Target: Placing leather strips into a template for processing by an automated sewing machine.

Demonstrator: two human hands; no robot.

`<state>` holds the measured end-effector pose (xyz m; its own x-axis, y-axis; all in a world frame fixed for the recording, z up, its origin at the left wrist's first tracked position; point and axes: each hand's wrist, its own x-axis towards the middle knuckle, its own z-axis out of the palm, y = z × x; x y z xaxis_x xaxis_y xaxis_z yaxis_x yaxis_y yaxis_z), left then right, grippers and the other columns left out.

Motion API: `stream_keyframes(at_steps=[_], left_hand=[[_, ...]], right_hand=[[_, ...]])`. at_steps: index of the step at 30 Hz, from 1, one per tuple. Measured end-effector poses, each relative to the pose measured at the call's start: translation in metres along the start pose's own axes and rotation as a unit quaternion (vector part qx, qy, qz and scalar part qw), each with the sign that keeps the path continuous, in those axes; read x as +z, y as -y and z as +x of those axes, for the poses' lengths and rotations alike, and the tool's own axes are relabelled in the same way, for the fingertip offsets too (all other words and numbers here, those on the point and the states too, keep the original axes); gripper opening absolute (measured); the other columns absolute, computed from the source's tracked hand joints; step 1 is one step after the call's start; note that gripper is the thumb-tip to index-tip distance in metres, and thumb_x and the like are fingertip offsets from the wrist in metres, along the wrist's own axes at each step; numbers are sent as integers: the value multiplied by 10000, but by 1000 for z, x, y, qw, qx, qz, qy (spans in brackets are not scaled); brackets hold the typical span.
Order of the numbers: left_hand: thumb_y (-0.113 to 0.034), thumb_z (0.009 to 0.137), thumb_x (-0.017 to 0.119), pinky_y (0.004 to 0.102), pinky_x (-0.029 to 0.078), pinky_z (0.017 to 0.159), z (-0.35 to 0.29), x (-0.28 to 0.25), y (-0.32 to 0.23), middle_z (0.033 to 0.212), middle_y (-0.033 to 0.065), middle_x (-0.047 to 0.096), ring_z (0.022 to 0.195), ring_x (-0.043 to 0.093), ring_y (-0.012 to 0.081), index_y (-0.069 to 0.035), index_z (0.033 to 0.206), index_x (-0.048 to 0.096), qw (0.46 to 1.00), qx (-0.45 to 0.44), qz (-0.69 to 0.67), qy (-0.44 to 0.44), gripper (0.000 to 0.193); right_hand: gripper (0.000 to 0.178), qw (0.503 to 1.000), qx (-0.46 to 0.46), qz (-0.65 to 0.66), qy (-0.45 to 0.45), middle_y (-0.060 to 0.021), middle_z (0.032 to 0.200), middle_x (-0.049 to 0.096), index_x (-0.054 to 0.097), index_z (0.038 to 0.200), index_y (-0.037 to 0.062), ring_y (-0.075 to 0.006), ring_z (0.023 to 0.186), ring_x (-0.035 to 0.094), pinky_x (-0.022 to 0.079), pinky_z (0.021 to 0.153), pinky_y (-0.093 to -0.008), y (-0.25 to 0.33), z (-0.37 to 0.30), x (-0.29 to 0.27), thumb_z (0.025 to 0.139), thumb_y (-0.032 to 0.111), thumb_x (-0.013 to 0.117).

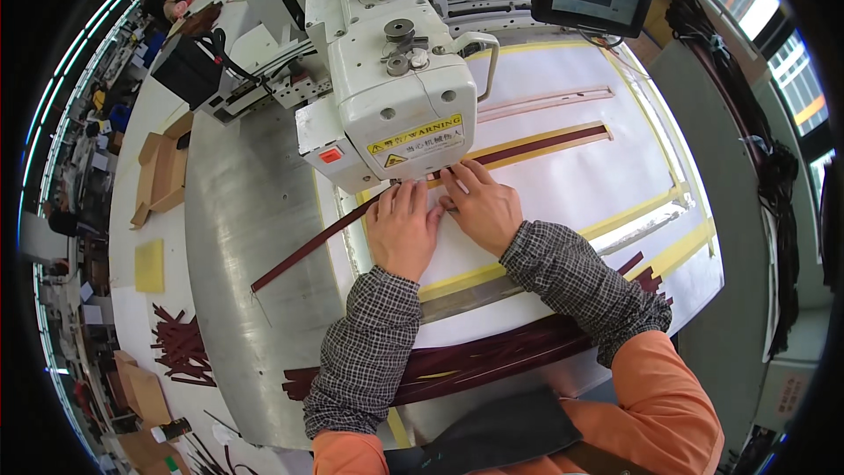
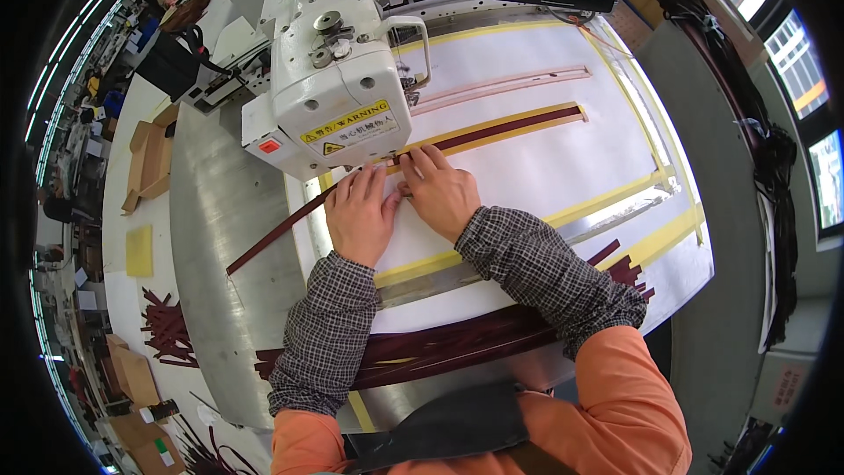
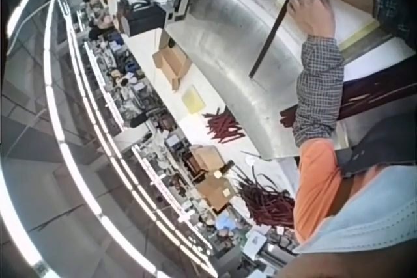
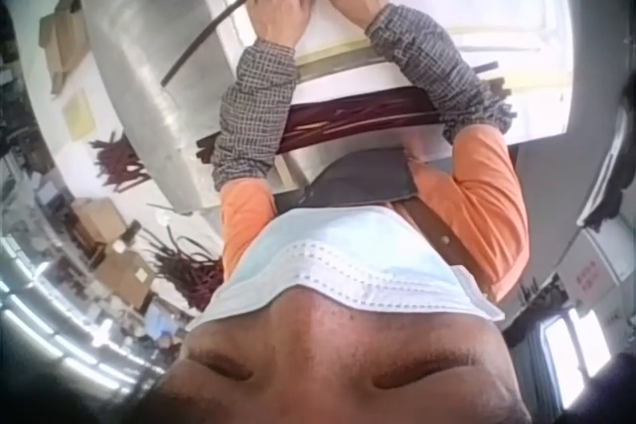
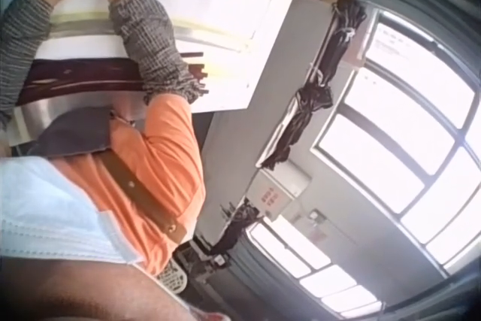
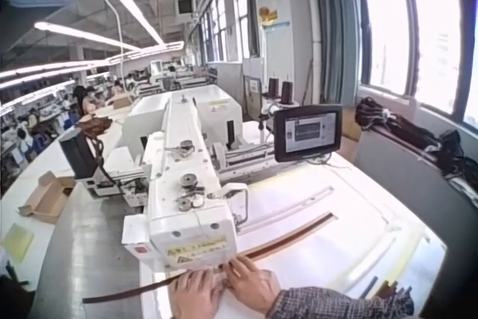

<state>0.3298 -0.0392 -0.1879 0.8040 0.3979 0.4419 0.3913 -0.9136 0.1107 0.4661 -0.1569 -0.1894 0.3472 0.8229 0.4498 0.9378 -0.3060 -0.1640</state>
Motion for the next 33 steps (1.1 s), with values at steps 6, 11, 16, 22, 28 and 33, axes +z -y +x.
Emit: stream_keyframes(at_steps=[6,11,16,22,28,33], left_hand=[[-370,953,727,473,461,1039,2,-3,-4,1391,70,658,1230,601,265,-149,1400,667,1000,4,4,0,502],[-415,962,711,505,457,1012,5,-8,-6,1327,87,634,1180,577,311,-246,1410,669,1000,-5,24,19,480],[-416,964,710,513,455,1009,5,-3,0,1315,97,627,1185,572,321,-237,1375,682,999,-29,31,24,449],[-377,933,746,512,441,1059,2,8,9,1334,108,620,1283,551,324,-120,1329,677,998,-13,59,-14,477],[-346,921,762,488,430,1082,5,2,-1,1319,101,643,1307,552,318,-63,1313,689,1000,2,4,-18,489],[-294,908,758,489,449,1055,0,4,7,1261,96,667,1257,580,308,-66,1222,735,999,-28,19,-42,388]], right_hand=[[467,1000,-11,4,-1,-100,1336,652,658,1322,21,-243,1330,588,637,787,-356,-3,-2,0,924,261,701],[511,999,-26,28,12,-99,1350,651,651,1340,16,-240,1332,591,636,796,-358,-6,-1,-4,899,262,723],[504,1000,9,-17,-13,-109,1308,686,695,1274,-9,-245,1281,637,637,812,-365,-15,-5,-6,912,338,754],[492,999,19,-31,-2,-98,1300,688,709,1265,15,-262,1261,647,639,825,-383,-21,-2,-16,926,367,760],[528,1000,-16,0,14,-97,1318,661,677,1293,1,-254,1299,602,641,815,-374,-23,-1,-16,930,378,745],[539,999,25,-8,18,-121,1313,678,700,1265,-4,-247,1280,629,640,813,-366,-19,-6,-22,931,416,752]])
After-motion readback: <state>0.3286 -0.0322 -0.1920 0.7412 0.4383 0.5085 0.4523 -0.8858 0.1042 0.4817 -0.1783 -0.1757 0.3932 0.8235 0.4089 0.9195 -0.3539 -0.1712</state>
